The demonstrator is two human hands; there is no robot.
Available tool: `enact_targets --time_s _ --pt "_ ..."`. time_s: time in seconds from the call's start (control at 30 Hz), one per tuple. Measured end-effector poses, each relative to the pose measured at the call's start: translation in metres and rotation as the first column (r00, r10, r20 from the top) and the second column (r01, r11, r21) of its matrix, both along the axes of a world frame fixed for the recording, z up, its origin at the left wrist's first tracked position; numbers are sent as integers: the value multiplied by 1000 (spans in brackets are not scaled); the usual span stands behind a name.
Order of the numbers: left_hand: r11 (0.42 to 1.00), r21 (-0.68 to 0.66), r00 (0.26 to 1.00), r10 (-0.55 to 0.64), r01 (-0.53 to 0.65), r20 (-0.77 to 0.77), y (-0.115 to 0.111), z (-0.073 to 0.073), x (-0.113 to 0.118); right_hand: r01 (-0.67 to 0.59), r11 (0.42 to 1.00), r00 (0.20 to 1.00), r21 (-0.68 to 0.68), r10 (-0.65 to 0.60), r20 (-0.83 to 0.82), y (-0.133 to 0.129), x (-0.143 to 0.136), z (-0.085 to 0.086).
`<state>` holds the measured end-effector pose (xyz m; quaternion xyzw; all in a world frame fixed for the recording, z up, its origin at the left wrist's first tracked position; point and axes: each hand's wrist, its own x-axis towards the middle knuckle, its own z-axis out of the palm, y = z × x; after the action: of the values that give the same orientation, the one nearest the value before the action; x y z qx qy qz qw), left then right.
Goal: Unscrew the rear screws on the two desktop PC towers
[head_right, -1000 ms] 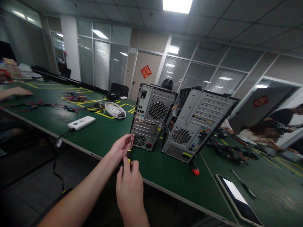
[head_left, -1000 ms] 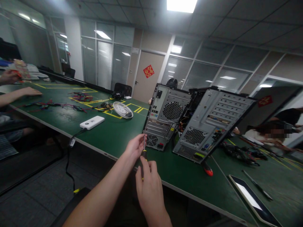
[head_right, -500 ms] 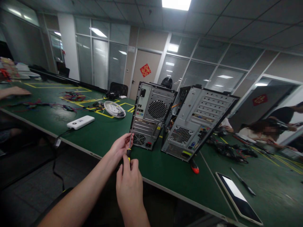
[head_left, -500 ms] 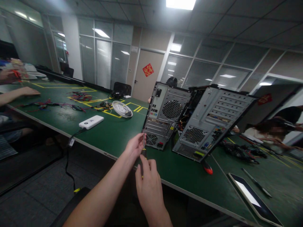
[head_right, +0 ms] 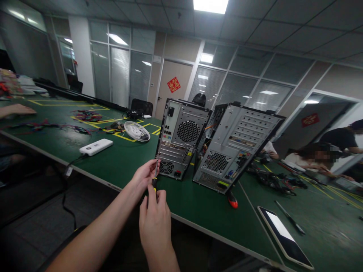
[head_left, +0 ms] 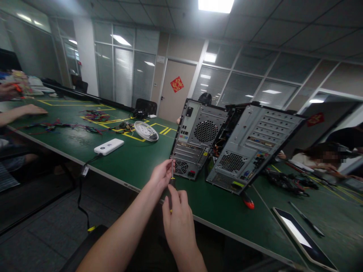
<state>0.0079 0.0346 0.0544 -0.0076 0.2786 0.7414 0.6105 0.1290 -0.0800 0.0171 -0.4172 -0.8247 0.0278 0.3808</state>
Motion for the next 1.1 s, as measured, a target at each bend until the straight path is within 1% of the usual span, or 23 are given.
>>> enact_targets --time_s 0.27,0.5,0.63,0.73,0.8,0.97,1.1 --pt "1000 0 1000 15 -15 -2 1 -1 -1 -6 1000 1000 -5 6 -10 -1 -1 2" --pt "1000 15 1000 5 -5 11 1 0 -1 -12 999 1000 -50 11 -15 0 -1 4" --pt "1000 29 1000 3 -2 -5 0 0 -1 -6 1000 1000 -20 6 -20 0 -1 3" --pt "999 44 999 -2 4 -38 -3 -3 -1 11 1000 1000 7 -10 -24 1 -1 2" --pt "998 61 998 -18 22 -65 -8 -7 -1 21 1000 999 7 -20 -28 1 -2 1" --pt "990 86 980 -97 113 -173 -26 -18 -5 17 1000 999 18 -16 -35 1 -4 -1" --pt "979 130 964 -126 160 -234 -32 -21 -10 15 1000 999 24 -15 -34 1 -5 -2"
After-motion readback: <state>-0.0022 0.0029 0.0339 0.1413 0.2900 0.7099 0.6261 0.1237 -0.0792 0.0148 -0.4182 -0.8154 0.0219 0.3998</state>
